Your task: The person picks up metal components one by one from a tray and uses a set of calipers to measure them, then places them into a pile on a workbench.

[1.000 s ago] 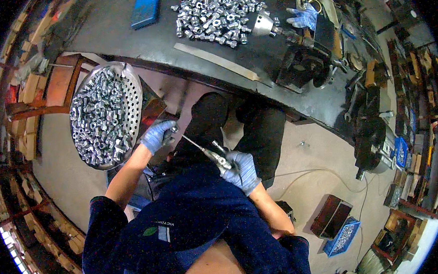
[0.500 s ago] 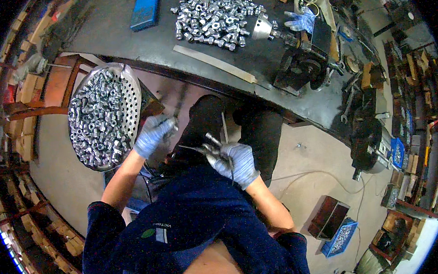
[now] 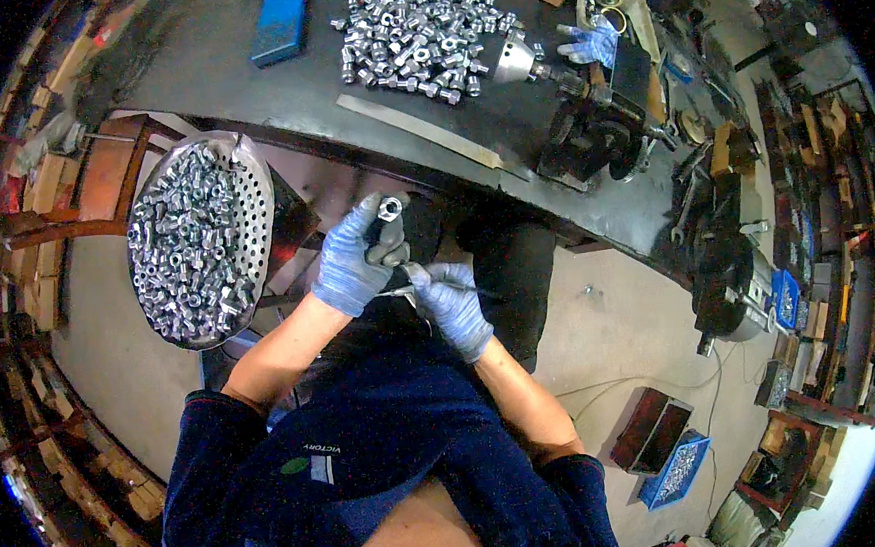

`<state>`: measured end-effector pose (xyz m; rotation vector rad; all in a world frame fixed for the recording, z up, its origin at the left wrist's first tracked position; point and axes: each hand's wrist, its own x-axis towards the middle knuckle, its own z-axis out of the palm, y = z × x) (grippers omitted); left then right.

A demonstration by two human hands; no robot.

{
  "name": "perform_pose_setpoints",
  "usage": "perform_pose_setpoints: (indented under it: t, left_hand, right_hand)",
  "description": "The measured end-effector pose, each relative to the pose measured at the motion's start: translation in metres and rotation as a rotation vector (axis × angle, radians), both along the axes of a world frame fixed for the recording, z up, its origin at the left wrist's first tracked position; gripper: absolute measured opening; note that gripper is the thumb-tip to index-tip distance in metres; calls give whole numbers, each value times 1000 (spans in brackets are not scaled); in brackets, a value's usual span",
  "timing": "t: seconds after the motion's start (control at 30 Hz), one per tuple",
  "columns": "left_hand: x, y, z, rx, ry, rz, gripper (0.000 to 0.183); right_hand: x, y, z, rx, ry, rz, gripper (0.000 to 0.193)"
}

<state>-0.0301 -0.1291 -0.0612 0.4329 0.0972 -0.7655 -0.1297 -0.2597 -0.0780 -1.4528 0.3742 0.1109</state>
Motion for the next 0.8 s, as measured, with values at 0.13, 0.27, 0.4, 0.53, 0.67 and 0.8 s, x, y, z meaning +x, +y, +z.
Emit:
perform_pose_setpoints:
  t: [0.13, 0.27, 0.4, 0.53, 0.67, 0.8]
  left_hand:
    - [1, 9, 8, 122, -97, 63, 34]
    - [5, 37, 9, 579, -437, 109, 26]
    - [-4, 40, 18, 767, -617, -92, 30]
    - [-4, 36, 25, 861, -828, -172, 26]
    - [-5, 37, 25, 852, -927, -193, 26]
    - [2, 37, 29, 749, -905, -184, 24]
  right_hand:
    - [-11, -1, 10, -10, -41, -34, 32]
    - [-10, -26, 26, -375, -228, 133, 29]
    - [-1, -19, 50, -540, -418, 172, 30]
    - [0, -16, 47, -651, -428, 209, 29]
    - [-1, -13, 44, -817, -507, 193, 27]
    - [-3, -15, 42, -504, -429, 129, 28]
